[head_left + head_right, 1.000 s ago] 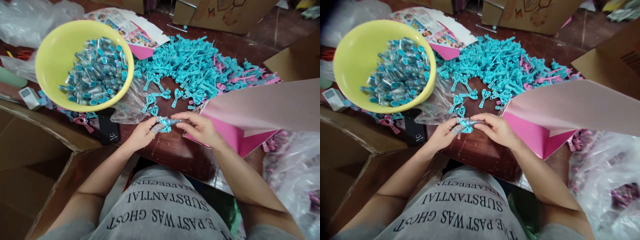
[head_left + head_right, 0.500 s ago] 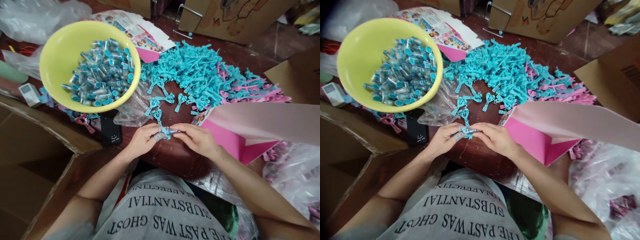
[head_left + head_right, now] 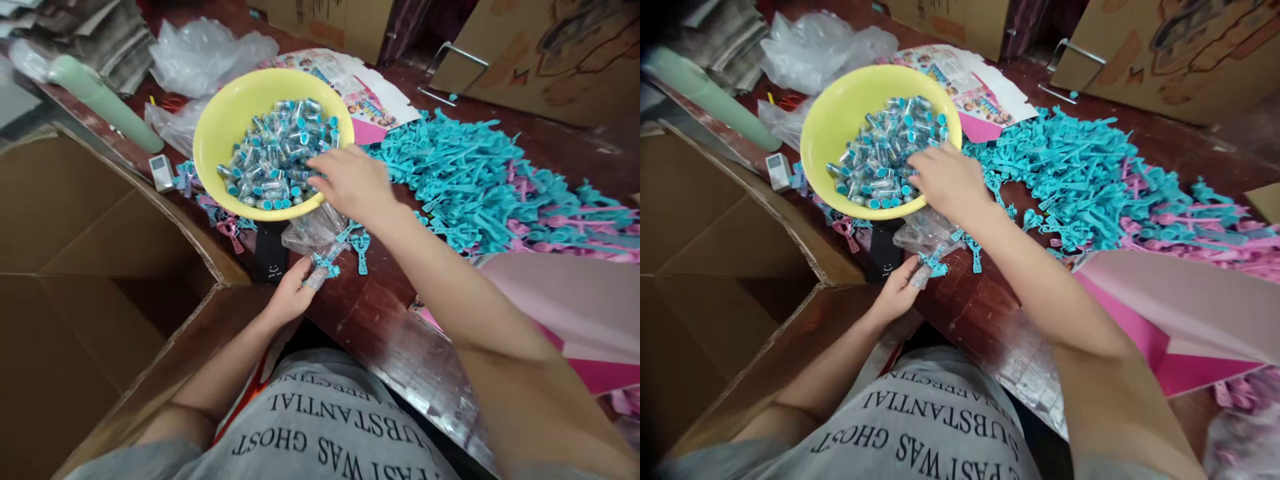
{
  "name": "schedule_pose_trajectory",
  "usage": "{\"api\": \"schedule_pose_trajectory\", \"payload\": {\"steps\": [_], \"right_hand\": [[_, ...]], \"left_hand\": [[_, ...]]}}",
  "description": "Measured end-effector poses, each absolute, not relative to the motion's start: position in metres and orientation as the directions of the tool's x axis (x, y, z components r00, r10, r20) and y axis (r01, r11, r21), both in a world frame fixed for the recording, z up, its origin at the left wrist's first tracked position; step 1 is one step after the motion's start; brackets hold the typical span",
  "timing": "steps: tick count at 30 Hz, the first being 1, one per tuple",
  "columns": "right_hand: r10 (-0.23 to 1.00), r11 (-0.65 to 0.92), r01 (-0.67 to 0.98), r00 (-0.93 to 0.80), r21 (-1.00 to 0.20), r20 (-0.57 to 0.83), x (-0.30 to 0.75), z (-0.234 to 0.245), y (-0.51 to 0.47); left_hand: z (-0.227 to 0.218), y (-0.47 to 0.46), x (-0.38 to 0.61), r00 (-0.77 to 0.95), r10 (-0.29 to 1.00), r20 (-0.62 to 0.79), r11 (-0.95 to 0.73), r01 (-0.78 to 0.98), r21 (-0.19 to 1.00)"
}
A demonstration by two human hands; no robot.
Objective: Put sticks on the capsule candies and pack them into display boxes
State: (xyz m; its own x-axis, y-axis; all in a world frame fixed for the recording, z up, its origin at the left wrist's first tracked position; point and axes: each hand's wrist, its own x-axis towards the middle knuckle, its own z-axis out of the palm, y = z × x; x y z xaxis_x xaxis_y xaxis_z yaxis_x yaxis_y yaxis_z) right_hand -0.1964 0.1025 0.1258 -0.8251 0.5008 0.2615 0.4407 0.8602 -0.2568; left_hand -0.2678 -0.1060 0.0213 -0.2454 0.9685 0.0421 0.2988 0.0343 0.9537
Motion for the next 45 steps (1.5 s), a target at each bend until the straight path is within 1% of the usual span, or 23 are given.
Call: {"api": "schedule_pose_trajectory", "payload": {"steps": [1, 2, 4, 6, 8, 10, 11, 13, 14, 15, 16, 18, 20, 21, 23, 27, 29, 32, 37, 39, 41, 43, 45], "right_hand": [[0.478, 0.873, 0.445, -0.862, -0.198, 0.170, -0.221, 0.127, 0.105], [0.482, 0.870, 0.466, -0.872, -0.158, 0.083, -0.243, 0.128, 0.107], [0.529, 0.839, 0.524, -0.849, -0.146, -0.009, -0.276, 0.128, 0.108], [0.557, 0.811, 0.557, -0.829, -0.180, -0.057, -0.292, 0.128, 0.109], [0.549, 0.805, 0.553, -0.832, -0.213, -0.083, -0.293, 0.132, 0.112], [0.540, 0.808, 0.536, -0.840, -0.245, -0.057, -0.276, 0.139, 0.113], [0.526, 0.815, 0.507, -0.850, -0.279, -0.008, -0.261, 0.142, 0.112], [0.480, 0.826, 0.399, -0.868, -0.397, 0.127, -0.217, 0.146, 0.101], [0.434, 0.828, 0.288, -0.872, -0.480, 0.225, -0.190, 0.144, 0.092], [0.407, 0.804, 0.195, -0.870, -0.562, 0.279, -0.161, 0.140, 0.081], [0.429, 0.750, 0.159, -0.856, -0.642, 0.289, -0.131, 0.133, 0.069], [0.537, 0.571, 0.178, -0.819, -0.801, 0.201, -0.076, 0.113, 0.044], [0.631, 0.408, 0.222, -0.770, -0.886, 0.098, -0.035, 0.094, 0.025], [0.662, 0.359, 0.230, -0.746, -0.905, 0.073, -0.021, 0.087, 0.017], [0.695, 0.342, 0.222, -0.713, -0.913, 0.087, -0.003, 0.082, 0.007], [0.709, 0.426, 0.184, -0.676, -0.886, 0.200, 0.014, 0.095, 0.003], [0.713, 0.452, 0.177, -0.660, -0.874, 0.236, 0.023, 0.101, 0.002], [0.691, 0.490, 0.182, -0.677, -0.852, 0.253, 0.037, 0.103, -0.001], [0.629, 0.575, 0.186, -0.723, -0.796, 0.286, 0.056, 0.100, -0.007], [0.647, 0.578, 0.226, -0.713, -0.784, 0.272, 0.060, 0.098, -0.010], [0.698, 0.547, 0.288, -0.675, -0.786, 0.239, 0.062, 0.095, -0.015], [0.760, 0.476, 0.346, -0.625, -0.809, 0.180, 0.063, 0.092, -0.020], [0.812, 0.369, 0.396, -0.578, -0.841, 0.084, 0.064, 0.091, -0.024]], "left_hand": [[0.020, -0.107, -0.265, -0.252, 0.968, 0.003, 0.058, 0.236, 0.970], [0.018, -0.108, -0.261, -0.257, 0.966, -0.027, 0.076, 0.184, 0.980], [0.015, -0.109, -0.257, -0.272, 0.960, -0.072, 0.104, 0.106, 0.989], [0.013, -0.109, -0.256, -0.283, 0.952, -0.121, 0.136, 0.035, 0.990], [0.013, -0.108, -0.258, -0.296, 0.937, -0.184, 0.178, -0.046, 0.983], [0.015, -0.106, -0.261, -0.320, 0.916, -0.243, 0.211, -0.130, 0.969], [0.017, -0.105, -0.262, -0.329, 0.905, -0.268, 0.222, -0.169, 0.960], [0.022, -0.103, -0.264, -0.324, 0.894, -0.310, 0.238, -0.244, 0.940], [0.024, -0.102, -0.265, -0.309, 0.892, -0.329, 0.246, -0.280, 0.928], [0.026, -0.101, -0.266, -0.288, 0.892, -0.349, 0.256, -0.314, 0.914], [0.028, -0.100, -0.266, -0.261, 0.892, -0.370, 0.272, -0.346, 0.898], [0.030, -0.097, -0.263, -0.191, 0.891, -0.411, 0.314, -0.394, 0.864], [0.032, -0.094, -0.258, -0.099, 0.897, -0.431, 0.358, -0.410, 0.839], [0.034, -0.091, -0.254, -0.054, 0.902, -0.428, 0.371, -0.409, 0.834], [0.040, -0.084, -0.244, 0.015, 0.918, -0.396, 0.370, -0.391, 0.843], [0.061, -0.070, -0.224, 0.093, 0.942, -0.322, 0.335, -0.268, 0.903], [0.070, -0.067, -0.215, 0.116, 0.946, -0.303, 0.322, -0.204, 0.925], [0.074, -0.067, -0.206, 0.132, 0.947, -0.293, 0.311, -0.154, 0.938], [0.070, -0.072, -0.195, 0.163, 0.950, -0.267, 0.285, -0.096, 0.954], [0.068, -0.074, -0.192, 0.172, 0.962, -0.213, 0.221, -0.026, 0.975], [0.066, -0.075, -0.189, 0.167, 0.979, -0.118, 0.104, 0.092, 0.990], [0.063, -0.074, -0.186, 0.175, 0.985, 0.004, -0.043, 0.224, 0.974], [0.060, -0.072, -0.183, 0.198, 0.976, 0.086, -0.146, 0.315, 0.938]]}}
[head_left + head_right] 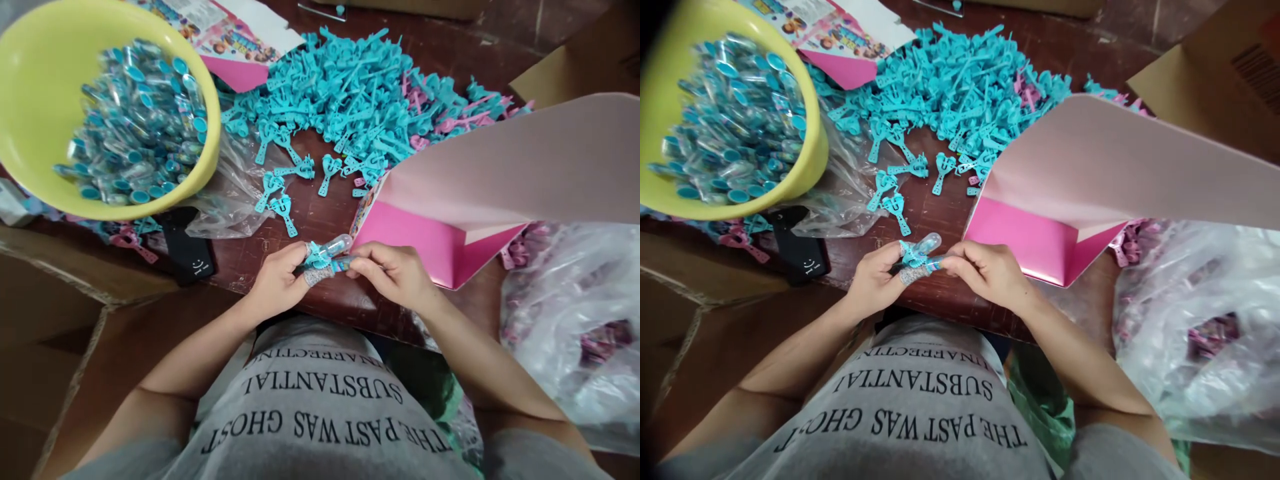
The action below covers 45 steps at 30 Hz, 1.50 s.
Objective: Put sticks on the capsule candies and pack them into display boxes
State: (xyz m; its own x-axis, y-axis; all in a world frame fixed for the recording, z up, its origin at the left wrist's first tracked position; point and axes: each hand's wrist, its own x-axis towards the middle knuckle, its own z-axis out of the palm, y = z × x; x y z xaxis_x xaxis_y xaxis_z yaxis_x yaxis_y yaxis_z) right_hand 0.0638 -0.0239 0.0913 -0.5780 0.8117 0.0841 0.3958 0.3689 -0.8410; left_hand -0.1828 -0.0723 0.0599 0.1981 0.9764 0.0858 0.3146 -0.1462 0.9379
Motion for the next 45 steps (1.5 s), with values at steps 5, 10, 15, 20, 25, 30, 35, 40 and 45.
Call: {"api": "schedule_pose_trajectory", "payload": {"steps": [5, 10, 15, 20, 25, 30, 35, 40, 45], "right_hand": [[0.846, 0.241, 0.522, -0.526, -0.818, -0.086, 0.076, 0.095, -0.028], [0.833, 0.160, 0.458, -0.538, -0.874, -0.129, 0.082, 0.094, -0.033], [0.855, 0.078, 0.360, -0.504, -0.929, -0.123, 0.098, 0.100, -0.032], [0.978, 0.166, 0.603, -0.202, -0.780, 0.052, 0.147, 0.119, 0.003], [0.949, 0.311, 0.763, -0.278, -0.566, 0.147, 0.153, 0.109, 0.041], [0.962, 0.230, 0.611, -0.261, -0.757, 0.082, 0.142, 0.124, 0.023], [0.927, 0.179, 0.450, -0.375, -0.875, -0.003, 0.145, 0.139, -0.003], [0.893, 0.347, 0.586, -0.444, -0.733, 0.067, 0.160, 0.143, -0.002], [0.832, 0.326, 0.513, -0.554, -0.794, -0.017, 0.162, 0.144, 0.012]], "left_hand": [[0.051, -0.065, -0.181, 0.192, 0.981, -0.015, -0.048, 0.320, 0.946], [0.050, -0.064, -0.173, 0.251, 0.968, -0.021, -0.060, 0.308, 0.949], [0.044, -0.056, -0.147, 0.371, 0.927, 0.059, -0.167, 0.265, 0.950], [0.026, -0.039, -0.112, 0.359, 0.784, 0.507, -0.619, 0.513, 0.595], [0.018, -0.035, -0.077, 0.641, 0.576, 0.507, -0.817, 0.457, 0.350], [0.030, -0.029, -0.086, 0.234, 0.746, 0.624, -0.635, 0.531, 0.561], [0.039, -0.021, -0.098, 0.305, 0.864, 0.400, -0.502, 0.575, 0.646], [0.050, -0.021, -0.106, 0.453, 0.817, 0.358, -0.526, 0.330, 0.784], [0.041, -0.024, -0.104, 0.398, 0.851, 0.344, -0.494, 0.384, 0.780]]}}
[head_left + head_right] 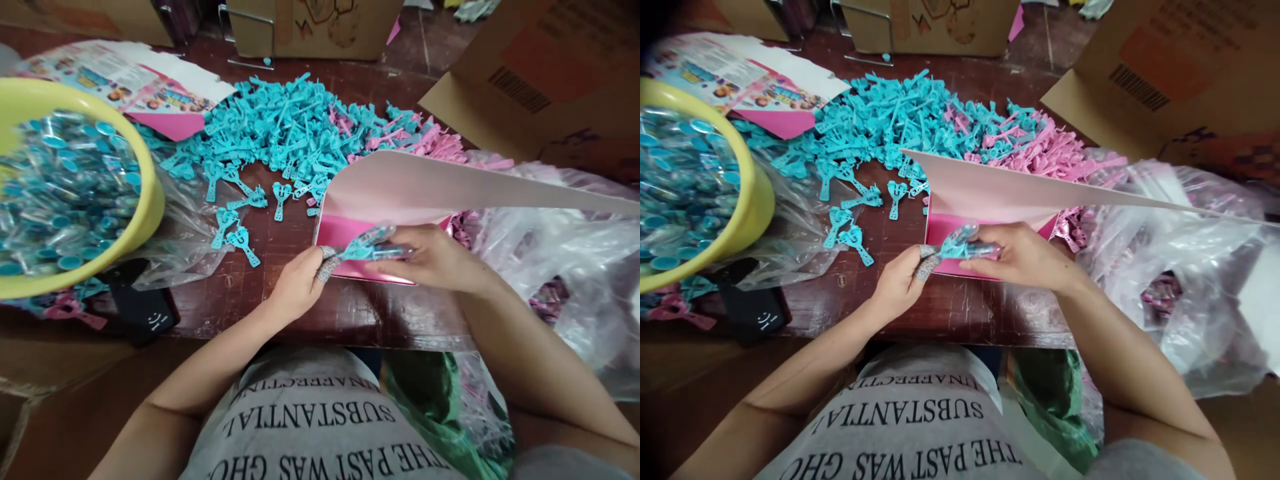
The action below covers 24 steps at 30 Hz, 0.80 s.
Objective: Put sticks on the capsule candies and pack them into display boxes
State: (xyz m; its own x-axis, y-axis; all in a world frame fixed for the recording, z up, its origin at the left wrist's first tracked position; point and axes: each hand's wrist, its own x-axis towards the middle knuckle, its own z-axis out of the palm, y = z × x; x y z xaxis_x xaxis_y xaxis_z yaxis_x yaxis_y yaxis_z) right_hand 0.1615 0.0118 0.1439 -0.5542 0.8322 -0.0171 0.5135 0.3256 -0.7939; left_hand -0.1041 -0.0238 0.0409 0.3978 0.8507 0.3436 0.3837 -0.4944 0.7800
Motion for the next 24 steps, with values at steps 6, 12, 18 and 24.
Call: {"api": "schedule_pose_trajectory", "payload": {"steps": [6, 12, 18, 24], "right_hand": [[0.897, 0.346, 0.603, -0.437, -0.719, 0.065, 0.163, 0.128, 0.050], [0.908, 0.362, 0.814, -0.419, -0.454, -0.026, 0.142, 0.098, 0.076], [0.857, 0.449, 0.798, -0.512, -0.402, -0.061, 0.147, 0.108, 0.083], [0.820, 0.528, 0.779, -0.571, -0.339, -0.035, 0.151, 0.101, 0.094]], "left_hand": [[0.012, -0.040, -0.085, 0.316, 0.703, 0.637, -0.676, 0.573, 0.463], [0.001, -0.048, -0.042, 0.696, 0.642, 0.321, -0.766, 0.593, 0.246], [0.000, -0.047, -0.034, 0.687, 0.705, 0.178, -0.702, 0.640, 0.311], [-0.004, -0.049, -0.033, 0.680, 0.706, 0.200, -0.705, 0.647, 0.291]]}}
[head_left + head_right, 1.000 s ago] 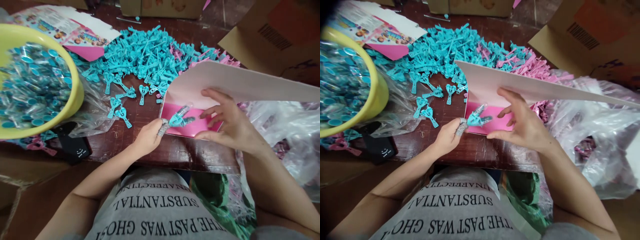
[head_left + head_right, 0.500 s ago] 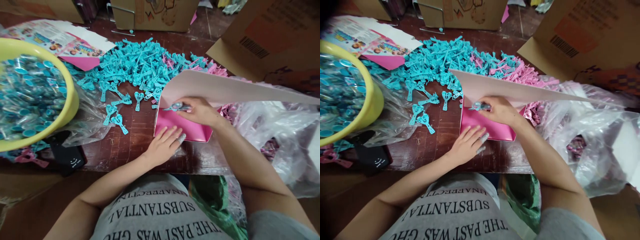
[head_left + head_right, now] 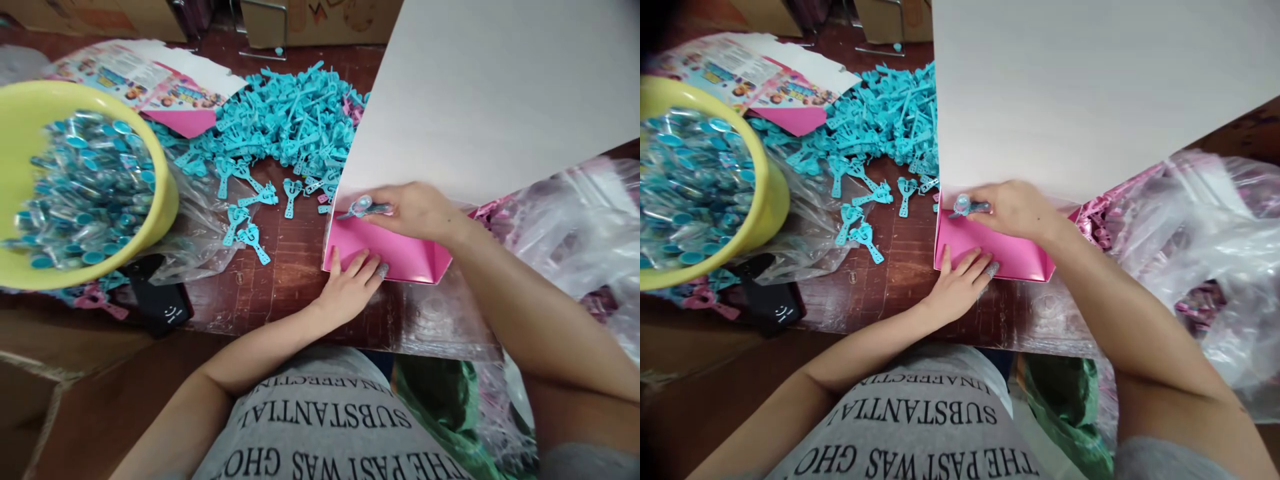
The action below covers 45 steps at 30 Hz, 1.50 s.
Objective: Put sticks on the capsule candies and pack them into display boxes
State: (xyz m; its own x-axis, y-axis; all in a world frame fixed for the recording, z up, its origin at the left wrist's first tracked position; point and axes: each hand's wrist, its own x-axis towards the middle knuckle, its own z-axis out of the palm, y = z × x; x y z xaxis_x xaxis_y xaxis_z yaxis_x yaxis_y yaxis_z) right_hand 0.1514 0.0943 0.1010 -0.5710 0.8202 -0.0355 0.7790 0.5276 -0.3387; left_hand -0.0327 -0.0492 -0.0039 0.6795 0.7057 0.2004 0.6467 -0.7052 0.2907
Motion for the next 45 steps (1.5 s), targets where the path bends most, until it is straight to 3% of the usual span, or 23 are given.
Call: {"api": "schedule_pose_trajectory", "payload": {"steps": [8, 12, 17, 23, 28, 30, 32, 34, 36, 39, 41, 45], "right_hand": [[0.871, 0.453, 0.891, -0.451, -0.037, -0.196, 0.125, 0.122, 0.085], [0.920, 0.388, 0.921, -0.389, -0.024, -0.042, 0.116, 0.120, 0.070], [0.867, 0.457, 0.888, -0.456, 0.045, 0.199, 0.115, 0.097, 0.054], [0.896, 0.387, 0.922, -0.383, 0.027, 0.226, 0.114, 0.055, 0.053], [0.864, 0.408, 0.913, -0.387, 0.004, 0.323, 0.127, 0.048, 0.043], [0.822, 0.436, 0.900, -0.388, -0.023, 0.417, 0.126, 0.054, 0.039], [0.757, 0.506, 0.859, -0.404, -0.070, 0.513, 0.110, 0.062, 0.037], [0.688, 0.619, 0.777, -0.464, -0.116, 0.558, 0.074, 0.072, 0.039], [0.618, 0.736, 0.659, -0.556, -0.159, 0.556, 0.017, 0.083, 0.046], [0.504, 0.859, 0.466, -0.694, -0.212, 0.514, -0.088, 0.098, 0.066], [0.442, 0.896, 0.376, -0.796, -0.235, 0.413, -0.157, 0.106, 0.080], [0.533, 0.836, 0.499, -0.837, -0.227, 0.125, -0.251, 0.107, 0.099]], "left_hand": [[-0.007, -0.051, -0.029, 0.667, 0.722, 0.186, -0.690, 0.669, 0.278], [-0.006, -0.054, -0.029, 0.665, 0.727, 0.172, -0.682, 0.670, 0.292], [-0.006, -0.056, -0.030, 0.666, 0.725, 0.177, -0.686, 0.674, 0.274], [-0.005, -0.059, -0.021, 0.640, 0.741, 0.203, -0.670, 0.687, 0.282], [0.005, -0.061, -0.047, 0.567, 0.722, 0.397, -0.690, 0.637, 0.345], [0.011, -0.055, -0.081, 0.406, 0.808, 0.428, -0.567, 0.733, 0.376], [0.014, -0.045, -0.122, 0.114, 0.927, 0.357, -0.256, 0.889, 0.380], [0.012, -0.033, -0.158, -0.160, 0.958, 0.238, 0.077, 0.942, 0.325], [0.007, -0.022, -0.181, -0.266, 0.956, 0.127, 0.223, 0.935, 0.275], [-0.002, -0.015, -0.194, -0.223, 0.974, 0.045, 0.201, 0.936, 0.287], [-0.005, -0.018, -0.195, -0.185, 0.982, 0.049, 0.161, 0.938, 0.307], [-0.002, -0.039, -0.206, -0.186, 0.980, 0.064, 0.153, 0.926, 0.345]]}}
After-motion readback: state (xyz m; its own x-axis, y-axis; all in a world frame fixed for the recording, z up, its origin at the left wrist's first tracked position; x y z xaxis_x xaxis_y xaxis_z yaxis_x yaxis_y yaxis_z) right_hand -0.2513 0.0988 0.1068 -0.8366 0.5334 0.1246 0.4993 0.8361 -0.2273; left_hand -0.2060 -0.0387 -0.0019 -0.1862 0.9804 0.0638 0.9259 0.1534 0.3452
